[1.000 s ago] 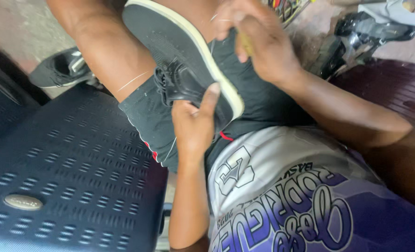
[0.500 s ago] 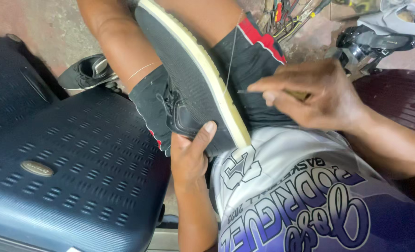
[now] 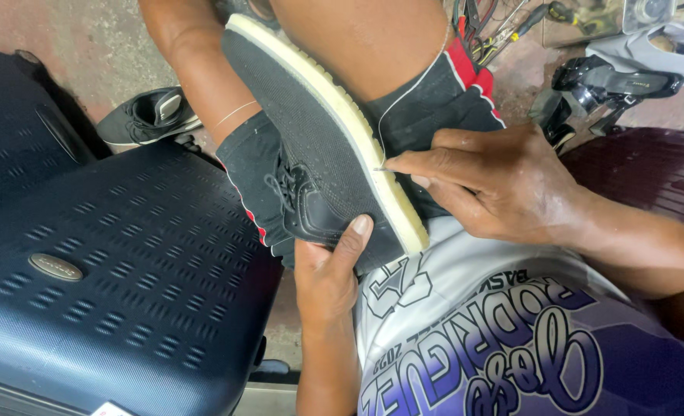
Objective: The person sits on the floor and sews the sole of a black sneaker using a needle and white thread. They repeatedly push the needle through the sole and pull the thread tight to secure the stitching.
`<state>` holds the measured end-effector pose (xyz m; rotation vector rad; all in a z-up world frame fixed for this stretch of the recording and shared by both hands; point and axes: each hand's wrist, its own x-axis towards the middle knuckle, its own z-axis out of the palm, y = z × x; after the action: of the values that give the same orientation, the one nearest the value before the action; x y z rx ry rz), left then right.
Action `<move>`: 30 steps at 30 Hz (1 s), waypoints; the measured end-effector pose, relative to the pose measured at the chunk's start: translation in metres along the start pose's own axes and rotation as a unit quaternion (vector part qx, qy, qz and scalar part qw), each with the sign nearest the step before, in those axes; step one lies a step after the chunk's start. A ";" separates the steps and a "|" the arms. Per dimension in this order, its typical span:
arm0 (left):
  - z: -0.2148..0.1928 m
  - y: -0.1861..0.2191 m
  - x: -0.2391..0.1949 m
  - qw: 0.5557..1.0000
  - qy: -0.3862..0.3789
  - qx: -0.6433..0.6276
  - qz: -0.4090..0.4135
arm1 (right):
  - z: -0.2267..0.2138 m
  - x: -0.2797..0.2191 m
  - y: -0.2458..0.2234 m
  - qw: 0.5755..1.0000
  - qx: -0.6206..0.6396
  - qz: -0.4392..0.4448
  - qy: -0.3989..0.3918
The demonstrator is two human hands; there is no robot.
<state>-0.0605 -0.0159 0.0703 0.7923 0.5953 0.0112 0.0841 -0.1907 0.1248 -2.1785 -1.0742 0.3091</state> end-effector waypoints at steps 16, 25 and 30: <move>0.021 0.004 -0.008 0.995 0.028 0.096 -0.001 | -0.006 -0.007 0.008 1.000 -0.003 0.017 -0.019; 0.045 0.005 -0.009 0.992 0.037 0.115 0.017 | -0.028 -0.008 0.012 0.999 -0.035 -0.001 -0.028; 0.058 0.005 -0.013 0.985 0.053 0.162 0.024 | -0.040 -0.013 0.016 0.998 -0.059 -0.021 -0.026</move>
<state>-0.0406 -0.0540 0.1121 1.1277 0.6890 0.0013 0.1043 -0.2265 0.1426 -2.2599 -1.1927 0.2916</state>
